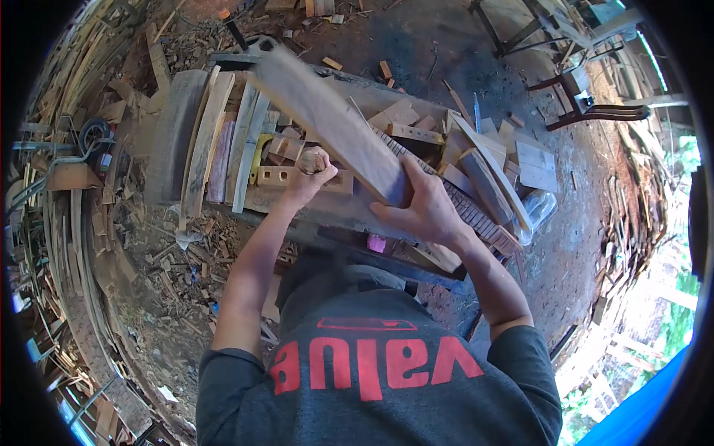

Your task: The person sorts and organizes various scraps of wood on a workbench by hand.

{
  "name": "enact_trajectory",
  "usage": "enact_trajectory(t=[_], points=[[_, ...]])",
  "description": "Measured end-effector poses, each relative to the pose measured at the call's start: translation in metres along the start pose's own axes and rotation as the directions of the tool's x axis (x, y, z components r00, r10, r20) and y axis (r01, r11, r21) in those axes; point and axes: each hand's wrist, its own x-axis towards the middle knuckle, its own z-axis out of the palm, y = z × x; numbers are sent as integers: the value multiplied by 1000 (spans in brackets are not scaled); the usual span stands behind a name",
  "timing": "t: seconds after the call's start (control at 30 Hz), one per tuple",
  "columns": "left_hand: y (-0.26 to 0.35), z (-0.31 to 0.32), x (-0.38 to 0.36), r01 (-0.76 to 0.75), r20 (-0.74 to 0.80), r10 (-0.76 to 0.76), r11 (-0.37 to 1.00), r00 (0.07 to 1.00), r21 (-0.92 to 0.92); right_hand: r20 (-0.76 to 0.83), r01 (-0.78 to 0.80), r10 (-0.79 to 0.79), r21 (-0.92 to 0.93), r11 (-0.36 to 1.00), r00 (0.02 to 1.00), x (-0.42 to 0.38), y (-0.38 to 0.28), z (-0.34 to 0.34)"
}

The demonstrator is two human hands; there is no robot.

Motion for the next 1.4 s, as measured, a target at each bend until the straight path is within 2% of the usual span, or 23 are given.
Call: enact_trajectory(t=[0.07,0.13,0.17,0.2,0.27,0.3,0.33,0.4,0.43,0.47,0.53,0.6,0.67,0.7,0.83,0.9,0.93,1.0,1.03,1.13,1.2,1.33,1.4], points=[[3,0,-1,-22,13,22,999,1000,29,-53,60,-55,89,994,997,-2,7,9],[11,7,-6,-89,-110,82,994,991,-61,37,75,-73,-38,996,997,2,45,30],[1,2,-9,-148,-37,153,983,988,113,142,-8,43,-245,970,989,6,63,35],[1,-1,-10,-152,-33,157,982,987,113,136,-9,44,-246,969,990,6,62,34],[-2,-3,-9,62,69,-70,992,995,106,35,-73,87,-294,953,996,10,59,27],[1,8,-15,-18,18,19,999,1000,-40,-45,-61,51,-255,965,998,9,49,25],[0,14,-22,-8,21,9,999,1000,-38,-41,-67,59,-248,966,997,5,48,29],[0,24,-34,-106,-3,111,956,994,274,-168,18,-9,53,998,986,-2,45,33],[-6,33,-42,-201,-36,229,913,973,355,-177,72,-59,70,995,983,-4,54,39],[-12,39,-49,-203,-40,232,911,972,359,-176,78,-65,71,994,982,-1,65,42],[-18,48,-61,-311,-18,351,854,936,418,71,-104,133,-323,941,989,0,89,44],[-15,50,-57,-372,22,415,790,910,487,62,-84,109,-315,945,992,-2,103,42],[-19,49,-52,-262,-186,369,864,911,431,15,-145,153,-229,962,988,-8,102,41],[-11,43,-47,-216,-289,282,947,915,238,1,-138,141,-196,971,990,-9,98,37],[28,26,-35,-217,-418,324,934,848,283,-140,-172,163,-55,984,977,-5,74,27],[22,25,-31,-173,-582,127,985,803,-24,-139,-135,128,-43,990,982,-5,71,25],[19,25,-29,-175,-580,129,984,804,-24,-133,-100,95,-34,994,987,-6,69,23],[11,24,-28,-268,-653,333,942,681,200,-110,-99,94,-40,994,990,-7,61,20],[7,23,-27,-267,-653,330,943,682,199,-84,-97,93,-45,994,992,-8,56,19],[9,22,-27,-232,-668,279,959,689,162,-54,-94,93,-22,995,994,-6,46,17],[16,27,-29,-203,-657,133,979,742,-30,-67,-58,57,-23,998,996,-5,41,17],[15,25,-25,-155,-624,73,985,778,-77,-96,30,-31,-9,1000,995,-3,32,16],[22,30,-23,-287,-668,119,946,735,-148,-85,21,-21,-3,1000,996,-5,26,15]])
